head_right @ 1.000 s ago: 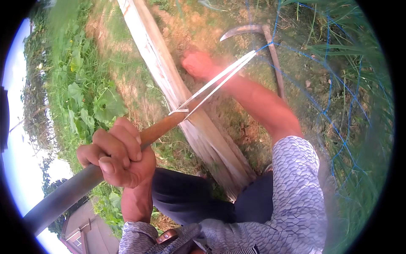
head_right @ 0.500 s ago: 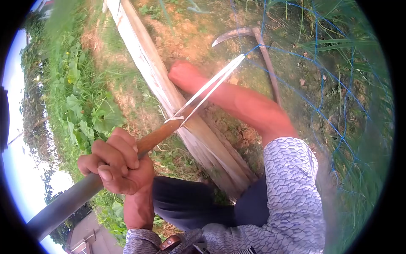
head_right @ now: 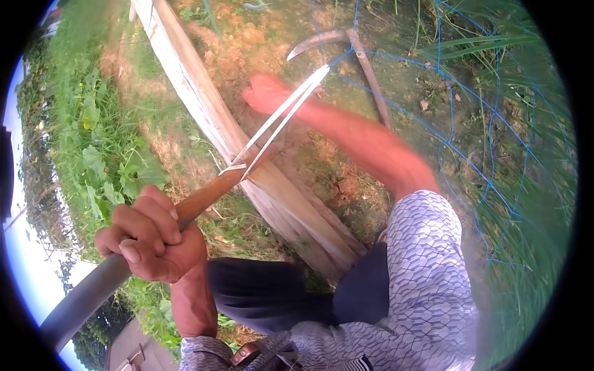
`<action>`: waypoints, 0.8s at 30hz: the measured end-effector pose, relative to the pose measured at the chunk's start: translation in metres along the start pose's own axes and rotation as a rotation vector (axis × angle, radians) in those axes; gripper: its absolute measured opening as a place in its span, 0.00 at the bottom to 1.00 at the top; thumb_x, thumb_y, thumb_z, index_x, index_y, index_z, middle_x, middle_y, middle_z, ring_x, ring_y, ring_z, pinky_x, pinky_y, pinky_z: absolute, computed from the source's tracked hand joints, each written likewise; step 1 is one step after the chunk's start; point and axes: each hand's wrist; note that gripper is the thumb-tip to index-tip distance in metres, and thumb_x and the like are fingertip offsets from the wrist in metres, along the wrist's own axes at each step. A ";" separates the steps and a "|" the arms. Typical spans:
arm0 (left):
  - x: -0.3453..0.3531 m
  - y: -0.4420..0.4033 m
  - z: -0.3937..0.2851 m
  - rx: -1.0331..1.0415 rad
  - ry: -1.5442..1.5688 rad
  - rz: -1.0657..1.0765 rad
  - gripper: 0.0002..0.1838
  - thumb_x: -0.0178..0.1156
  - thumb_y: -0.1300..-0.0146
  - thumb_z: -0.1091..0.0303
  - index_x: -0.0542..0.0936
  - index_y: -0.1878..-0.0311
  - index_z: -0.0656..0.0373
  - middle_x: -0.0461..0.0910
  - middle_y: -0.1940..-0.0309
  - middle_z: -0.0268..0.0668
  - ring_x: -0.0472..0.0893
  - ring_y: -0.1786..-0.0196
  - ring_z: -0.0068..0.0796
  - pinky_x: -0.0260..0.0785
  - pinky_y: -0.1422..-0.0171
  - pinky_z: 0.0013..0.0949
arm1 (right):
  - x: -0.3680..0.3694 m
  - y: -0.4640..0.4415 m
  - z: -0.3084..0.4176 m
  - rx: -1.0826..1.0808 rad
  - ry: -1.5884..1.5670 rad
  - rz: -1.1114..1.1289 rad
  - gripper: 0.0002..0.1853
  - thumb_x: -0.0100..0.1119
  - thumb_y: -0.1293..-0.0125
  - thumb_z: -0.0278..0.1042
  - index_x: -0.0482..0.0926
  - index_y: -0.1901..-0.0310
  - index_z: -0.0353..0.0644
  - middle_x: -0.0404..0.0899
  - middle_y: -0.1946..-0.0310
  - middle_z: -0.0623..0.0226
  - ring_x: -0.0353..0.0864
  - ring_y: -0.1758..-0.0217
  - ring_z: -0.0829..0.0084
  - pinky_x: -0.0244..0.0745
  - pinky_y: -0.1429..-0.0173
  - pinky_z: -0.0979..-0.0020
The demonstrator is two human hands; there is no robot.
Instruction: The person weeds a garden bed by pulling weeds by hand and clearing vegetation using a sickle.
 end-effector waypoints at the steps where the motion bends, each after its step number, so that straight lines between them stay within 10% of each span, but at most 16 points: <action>1: 0.001 -0.001 0.002 0.033 -0.016 0.025 0.17 0.61 0.36 0.62 0.61 0.71 0.49 0.62 0.85 0.26 0.63 0.86 0.18 0.55 0.78 0.26 | -0.012 0.011 -0.002 0.089 -0.029 0.028 0.15 0.50 0.40 0.34 0.74 0.59 0.29 0.77 0.61 0.45 0.80 0.60 0.51 0.76 0.54 0.58; 8: 0.001 -0.002 0.001 0.066 -0.036 0.053 0.14 0.58 0.33 0.63 0.63 0.70 0.49 0.61 0.84 0.25 0.62 0.86 0.16 0.57 0.77 0.24 | -0.055 -0.015 -0.070 0.232 -0.190 -0.261 0.09 0.56 0.46 0.30 0.75 0.63 0.36 0.78 0.61 0.46 0.80 0.59 0.47 0.76 0.55 0.53; 10: 0.003 -0.003 0.001 0.068 -0.047 0.063 0.14 0.57 0.33 0.63 0.62 0.69 0.49 0.61 0.84 0.25 0.62 0.86 0.16 0.57 0.77 0.24 | -0.059 -0.041 -0.077 -0.031 0.119 -0.500 0.10 0.56 0.46 0.29 0.75 0.61 0.38 0.79 0.66 0.46 0.81 0.61 0.48 0.76 0.55 0.53; 20: -0.007 0.000 0.001 0.130 -0.109 0.072 0.17 0.61 0.36 0.63 0.59 0.66 0.50 0.64 0.85 0.27 0.65 0.87 0.18 0.59 0.81 0.25 | -0.038 -0.122 -0.108 -0.039 0.390 -0.327 0.13 0.54 0.42 0.29 0.78 0.54 0.48 0.76 0.58 0.49 0.81 0.57 0.48 0.77 0.54 0.53; 24: -0.005 0.005 0.008 0.129 -0.013 0.027 0.19 0.63 0.39 0.65 0.58 0.66 0.50 0.65 0.85 0.28 0.65 0.88 0.20 0.61 0.81 0.26 | -0.052 -0.108 -0.087 0.033 0.141 -0.474 0.10 0.55 0.42 0.33 0.77 0.58 0.43 0.79 0.70 0.47 0.81 0.61 0.48 0.76 0.55 0.55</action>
Point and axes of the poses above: each hand's wrist, its own y-axis away from the middle knuckle, its own x-axis out of the palm, z = x × y
